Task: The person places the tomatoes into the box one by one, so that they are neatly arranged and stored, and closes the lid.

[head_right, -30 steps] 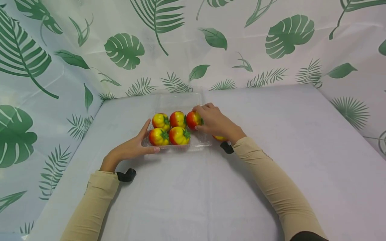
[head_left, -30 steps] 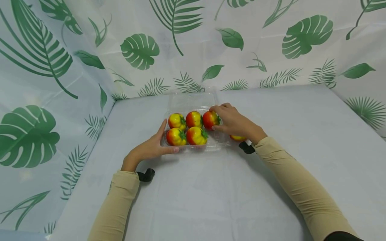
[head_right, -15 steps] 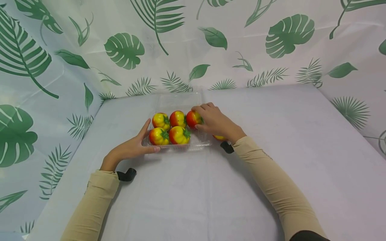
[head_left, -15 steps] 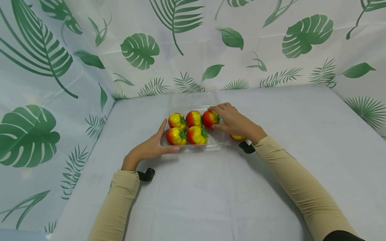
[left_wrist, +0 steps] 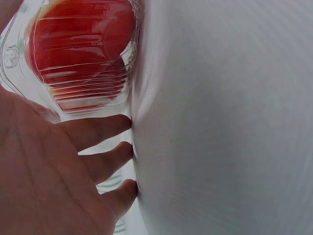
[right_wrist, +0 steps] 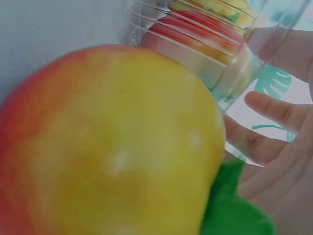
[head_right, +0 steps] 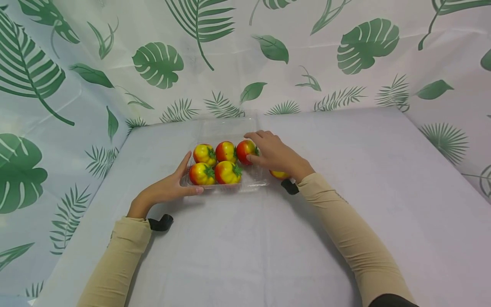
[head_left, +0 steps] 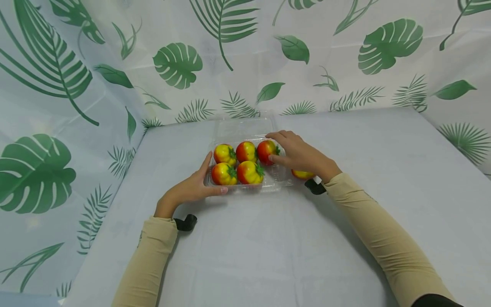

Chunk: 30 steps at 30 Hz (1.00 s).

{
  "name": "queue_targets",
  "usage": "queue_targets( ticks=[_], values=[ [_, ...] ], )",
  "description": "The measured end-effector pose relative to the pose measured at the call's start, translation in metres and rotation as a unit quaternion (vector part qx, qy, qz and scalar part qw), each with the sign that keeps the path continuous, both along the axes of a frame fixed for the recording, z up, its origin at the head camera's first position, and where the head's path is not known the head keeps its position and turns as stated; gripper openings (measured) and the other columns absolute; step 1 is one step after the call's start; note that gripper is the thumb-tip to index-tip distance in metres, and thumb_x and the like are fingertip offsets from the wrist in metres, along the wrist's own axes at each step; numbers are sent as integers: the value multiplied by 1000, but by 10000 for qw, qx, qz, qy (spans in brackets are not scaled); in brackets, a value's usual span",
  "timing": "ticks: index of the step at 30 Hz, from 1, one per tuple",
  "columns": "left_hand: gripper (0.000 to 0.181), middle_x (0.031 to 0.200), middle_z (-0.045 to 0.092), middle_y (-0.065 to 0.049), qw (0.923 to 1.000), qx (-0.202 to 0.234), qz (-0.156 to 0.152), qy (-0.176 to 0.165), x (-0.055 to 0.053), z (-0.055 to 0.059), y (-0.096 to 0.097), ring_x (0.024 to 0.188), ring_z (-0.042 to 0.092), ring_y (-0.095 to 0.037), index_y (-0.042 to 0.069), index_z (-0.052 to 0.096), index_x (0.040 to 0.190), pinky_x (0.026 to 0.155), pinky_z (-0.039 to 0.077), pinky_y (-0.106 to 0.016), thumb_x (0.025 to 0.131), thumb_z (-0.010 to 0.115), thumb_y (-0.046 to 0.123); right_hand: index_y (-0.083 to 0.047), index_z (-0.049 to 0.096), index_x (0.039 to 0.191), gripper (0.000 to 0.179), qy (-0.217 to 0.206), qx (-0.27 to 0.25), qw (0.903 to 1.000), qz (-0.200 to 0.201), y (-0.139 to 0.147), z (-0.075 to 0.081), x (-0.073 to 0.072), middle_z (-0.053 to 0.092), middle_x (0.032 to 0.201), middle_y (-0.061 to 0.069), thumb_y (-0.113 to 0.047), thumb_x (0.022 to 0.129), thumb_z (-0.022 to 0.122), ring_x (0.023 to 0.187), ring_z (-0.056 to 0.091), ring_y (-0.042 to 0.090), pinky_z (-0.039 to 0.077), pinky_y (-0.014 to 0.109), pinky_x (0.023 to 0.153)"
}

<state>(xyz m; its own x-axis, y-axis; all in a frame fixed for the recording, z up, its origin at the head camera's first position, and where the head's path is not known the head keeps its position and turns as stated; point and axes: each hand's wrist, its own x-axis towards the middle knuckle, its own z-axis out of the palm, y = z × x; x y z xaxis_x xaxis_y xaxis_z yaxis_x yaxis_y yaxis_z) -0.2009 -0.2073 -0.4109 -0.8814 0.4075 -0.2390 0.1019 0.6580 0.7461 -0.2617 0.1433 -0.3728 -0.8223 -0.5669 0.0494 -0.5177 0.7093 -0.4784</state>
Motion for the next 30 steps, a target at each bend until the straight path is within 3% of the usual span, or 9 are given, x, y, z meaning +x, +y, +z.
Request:
queue_targets(
  ticks=[7, 30],
  values=[
    [126, 179, -3, -9, 10000, -61, 38, -40, 0, 0, 1, 163, 8, -37, 33, -18, 170, 126, 14, -65, 93, 78, 58, -5, 44, 160, 66, -17, -152, 9999, -42, 4, 7, 2, 43, 162, 22, -27, 104, 71, 148, 39, 43, 35, 66, 119],
    [127, 179, -7, -6, 9999, -109, 41, -32, -1, -1, 0, 163, 7, -36, 33, -18, 170, 126, 13, -64, 92, 77, 62, -8, 45, 161, 65, -230, -335, 9991, -97, 25, 18, 9, 42, 163, 20, -26, 104, 70, 150, 39, 41, 36, 65, 118]
  ],
)
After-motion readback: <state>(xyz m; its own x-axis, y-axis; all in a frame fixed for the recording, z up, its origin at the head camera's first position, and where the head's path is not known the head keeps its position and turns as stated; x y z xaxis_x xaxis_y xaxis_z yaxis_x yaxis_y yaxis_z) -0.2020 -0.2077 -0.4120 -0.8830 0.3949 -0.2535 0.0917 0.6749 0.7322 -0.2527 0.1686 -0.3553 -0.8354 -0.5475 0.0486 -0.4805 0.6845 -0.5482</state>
